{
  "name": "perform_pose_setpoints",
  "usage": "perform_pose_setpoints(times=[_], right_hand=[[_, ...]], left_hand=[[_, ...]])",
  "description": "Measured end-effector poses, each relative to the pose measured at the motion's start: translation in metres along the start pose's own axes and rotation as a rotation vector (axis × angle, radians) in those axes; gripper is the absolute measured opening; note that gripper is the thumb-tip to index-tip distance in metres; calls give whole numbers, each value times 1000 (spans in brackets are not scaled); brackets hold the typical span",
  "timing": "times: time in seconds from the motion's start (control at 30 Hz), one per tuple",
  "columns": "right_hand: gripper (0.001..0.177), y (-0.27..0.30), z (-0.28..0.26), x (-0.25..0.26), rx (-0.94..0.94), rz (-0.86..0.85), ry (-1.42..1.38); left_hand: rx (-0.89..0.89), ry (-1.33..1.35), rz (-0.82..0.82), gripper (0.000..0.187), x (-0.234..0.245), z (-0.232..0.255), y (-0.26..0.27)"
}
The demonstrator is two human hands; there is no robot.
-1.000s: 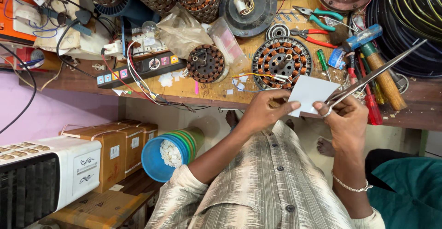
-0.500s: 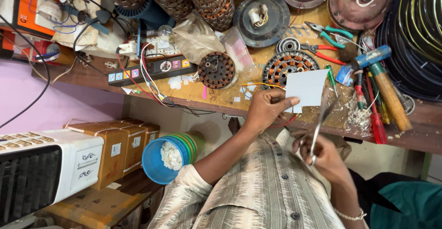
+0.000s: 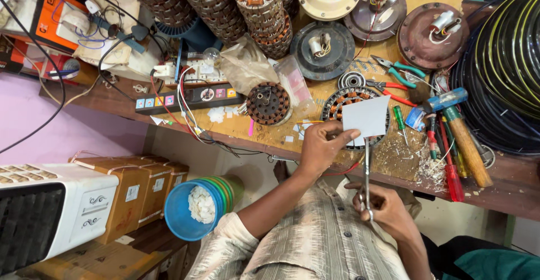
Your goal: The person works on a circular electrical stator, using scissors to cut a small white insulating sheet and inserting it into the copper windings. They then use a small white plastic tool to press and adjust the insulation within the stator slots.
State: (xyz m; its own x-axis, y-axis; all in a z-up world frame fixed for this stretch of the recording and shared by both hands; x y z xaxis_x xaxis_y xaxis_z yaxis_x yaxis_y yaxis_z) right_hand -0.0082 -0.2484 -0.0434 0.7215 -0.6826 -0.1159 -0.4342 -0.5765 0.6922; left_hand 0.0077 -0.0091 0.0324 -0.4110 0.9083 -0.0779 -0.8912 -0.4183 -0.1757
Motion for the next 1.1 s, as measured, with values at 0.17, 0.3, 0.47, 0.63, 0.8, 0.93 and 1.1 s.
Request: perform_pose_setpoints(times=[0.17, 0.3, 0.47, 0.63, 0.8, 0.93, 1.1], right_hand=[[54, -8, 1, 4, -1, 12, -16], [59, -5, -5, 1, -11, 17, -18], [66, 3, -21, -4, -23, 8, 27], [54, 5, -23, -7, 15, 48, 56], [43, 6, -9, -6, -49, 57, -39], [38, 3, 0, -2, -71, 63, -58], [30, 4, 6, -1, -69, 81, -50]], left_hand=[[84, -136, -48, 25, 3, 3, -1], [76, -125, -42, 27, 6, 5, -2], [65, -76, -40, 27, 9, 8, -3], [99, -98, -51, 29, 10, 3, -3], [118, -27, -48, 28, 8, -6, -2], [125, 51, -52, 26, 6, -14, 0], [187, 121, -61, 26, 2, -27, 0]])
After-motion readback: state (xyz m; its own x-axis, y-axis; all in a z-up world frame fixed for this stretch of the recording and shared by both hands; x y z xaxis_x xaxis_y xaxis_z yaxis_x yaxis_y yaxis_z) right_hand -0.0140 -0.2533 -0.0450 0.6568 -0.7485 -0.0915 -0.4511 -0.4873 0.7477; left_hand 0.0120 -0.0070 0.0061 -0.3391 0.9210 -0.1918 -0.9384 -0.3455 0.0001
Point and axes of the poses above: each hand's wrist, its own y-axis away from the middle knuckle, its own x-axis out of the back of the hand, z = x × y, the point moved 3 cm from there along -y, towards the middle knuckle, and after that the axes turned 14 degrees about -x, right-handed, at the moved point
